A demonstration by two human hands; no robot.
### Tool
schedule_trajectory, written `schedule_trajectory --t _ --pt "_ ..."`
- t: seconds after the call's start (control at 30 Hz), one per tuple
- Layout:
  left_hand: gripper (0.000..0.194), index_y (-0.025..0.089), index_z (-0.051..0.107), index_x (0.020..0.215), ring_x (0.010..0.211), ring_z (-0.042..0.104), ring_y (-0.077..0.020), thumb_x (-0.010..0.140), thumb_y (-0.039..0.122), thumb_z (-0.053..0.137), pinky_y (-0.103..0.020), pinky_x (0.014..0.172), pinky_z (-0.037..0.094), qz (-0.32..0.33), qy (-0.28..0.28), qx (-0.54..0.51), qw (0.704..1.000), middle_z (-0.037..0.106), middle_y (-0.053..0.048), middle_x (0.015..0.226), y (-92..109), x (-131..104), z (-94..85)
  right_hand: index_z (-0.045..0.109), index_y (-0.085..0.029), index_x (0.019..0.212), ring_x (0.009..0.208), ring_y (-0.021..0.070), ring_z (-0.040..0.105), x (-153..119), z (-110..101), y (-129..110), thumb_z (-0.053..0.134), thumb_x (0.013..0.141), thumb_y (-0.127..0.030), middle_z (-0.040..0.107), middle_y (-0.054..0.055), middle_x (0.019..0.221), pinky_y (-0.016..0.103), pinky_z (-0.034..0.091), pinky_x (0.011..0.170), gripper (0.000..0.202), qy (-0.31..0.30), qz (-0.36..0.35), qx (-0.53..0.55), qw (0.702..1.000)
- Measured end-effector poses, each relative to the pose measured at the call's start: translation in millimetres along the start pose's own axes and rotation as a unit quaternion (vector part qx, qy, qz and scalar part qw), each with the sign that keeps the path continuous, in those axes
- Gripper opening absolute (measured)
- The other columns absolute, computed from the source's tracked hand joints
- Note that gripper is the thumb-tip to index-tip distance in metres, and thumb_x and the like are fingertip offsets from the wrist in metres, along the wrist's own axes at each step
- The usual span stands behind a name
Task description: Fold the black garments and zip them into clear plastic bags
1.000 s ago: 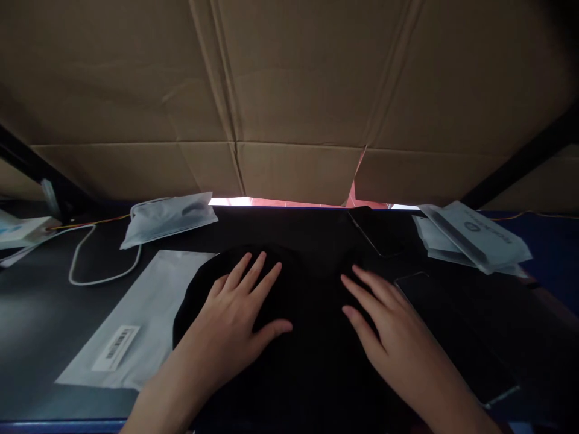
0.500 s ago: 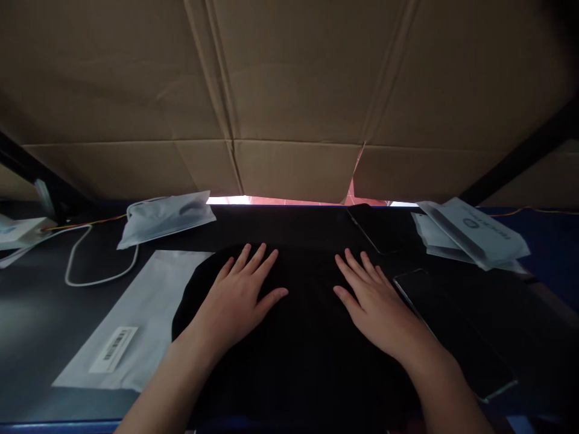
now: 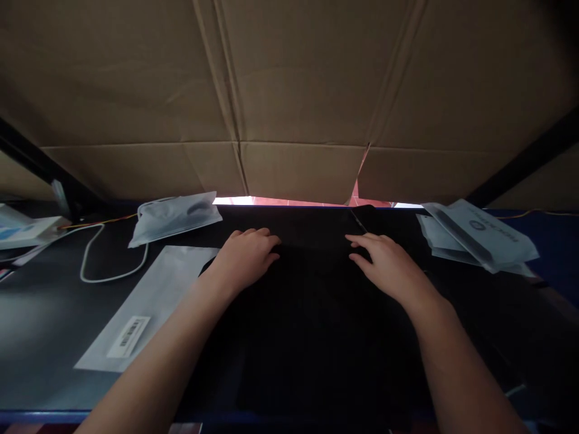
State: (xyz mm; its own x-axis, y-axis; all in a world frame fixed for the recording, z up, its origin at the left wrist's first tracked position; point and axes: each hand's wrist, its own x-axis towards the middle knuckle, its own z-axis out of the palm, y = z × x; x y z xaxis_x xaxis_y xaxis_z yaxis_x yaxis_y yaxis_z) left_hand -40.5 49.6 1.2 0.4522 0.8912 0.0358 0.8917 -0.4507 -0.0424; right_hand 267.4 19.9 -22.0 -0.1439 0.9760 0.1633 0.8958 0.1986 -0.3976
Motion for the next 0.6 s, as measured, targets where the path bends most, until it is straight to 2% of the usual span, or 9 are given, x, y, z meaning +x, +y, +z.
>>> schedule_trajectory --t 0.1,0.17,0.27,0.37,0.43,0.53,0.6 --pt "0.015 0.025 0.078 0.109 0.108 0.075 -0.0312 0.099 0.023 0.066 -0.043 0.090 0.056 0.013 0.028 0.006 1.000 0.080 -0.006 0.113 -4 -9 -5.5 0.079 -0.026 0.132 0.108 0.0323 0.073 -3 -7 -1 0.065 0.100 -0.024 0.080 0.007 0.110 0.054 0.061 0.097 0.035 0.011 -0.009 0.010 1.000" --pt "0.014 0.024 0.076 0.105 0.105 0.072 -0.0319 0.099 0.021 0.064 -0.047 0.092 0.054 0.019 0.057 0.009 0.998 0.078 -0.007 0.109 -4 -24 -12.5 0.081 -0.028 0.120 0.107 0.0297 0.071 -15 -15 -2 0.062 0.104 -0.029 0.078 0.006 0.109 0.050 0.060 0.096 0.025 0.028 -0.019 0.019 0.999" --pt "0.018 0.027 0.076 0.106 0.101 0.069 -0.0315 0.101 0.022 0.059 -0.052 0.096 0.051 0.043 0.096 0.007 0.994 0.076 -0.006 0.105 -4 -55 -16.5 0.080 -0.031 0.109 0.108 0.0279 0.069 -45 -21 -2 0.060 0.108 -0.036 0.075 0.006 0.110 0.047 0.059 0.097 0.021 0.052 -0.050 0.049 0.996" --pt "0.026 0.029 0.077 0.106 0.094 0.070 -0.0288 0.104 0.021 0.053 -0.052 0.096 0.051 0.102 0.135 -0.015 0.985 0.077 -0.003 0.097 -7 -84 -6.0 0.081 -0.034 0.109 0.110 0.0275 0.071 -80 -15 1 0.061 0.108 -0.037 0.075 0.006 0.111 0.045 0.062 0.095 0.021 -0.019 -0.062 0.069 0.996" --pt "0.026 0.030 0.078 0.111 0.091 0.072 -0.0272 0.106 0.024 0.054 -0.052 0.098 0.052 0.126 0.144 -0.036 0.981 0.078 -0.001 0.098 -8 -100 2.5 0.082 -0.037 0.113 0.115 0.0272 0.073 -105 -7 5 0.062 0.108 -0.038 0.075 0.005 0.118 0.046 0.064 0.098 0.021 -0.051 -0.051 0.066 0.995" --pt "0.027 0.033 0.077 0.128 0.102 0.077 -0.0289 0.107 0.034 0.060 -0.055 0.107 0.053 0.115 0.155 -0.060 0.979 0.082 -0.001 0.113 -8 -127 8.0 0.079 -0.043 0.126 0.130 0.0290 0.071 -144 4 10 0.062 0.109 -0.042 0.074 0.002 0.138 0.047 0.063 0.106 0.025 0.002 -0.028 0.051 0.998" --pt "0.036 0.037 0.073 0.140 0.113 0.077 -0.0300 0.105 0.040 0.065 -0.055 0.114 0.054 0.123 0.158 -0.079 0.977 0.082 0.000 0.125 -5 -149 10.7 0.079 -0.047 0.128 0.132 0.0299 0.071 -171 10 10 0.067 0.105 -0.043 0.074 -0.001 0.143 0.044 0.066 0.103 0.026 0.036 -0.055 0.057 0.996"
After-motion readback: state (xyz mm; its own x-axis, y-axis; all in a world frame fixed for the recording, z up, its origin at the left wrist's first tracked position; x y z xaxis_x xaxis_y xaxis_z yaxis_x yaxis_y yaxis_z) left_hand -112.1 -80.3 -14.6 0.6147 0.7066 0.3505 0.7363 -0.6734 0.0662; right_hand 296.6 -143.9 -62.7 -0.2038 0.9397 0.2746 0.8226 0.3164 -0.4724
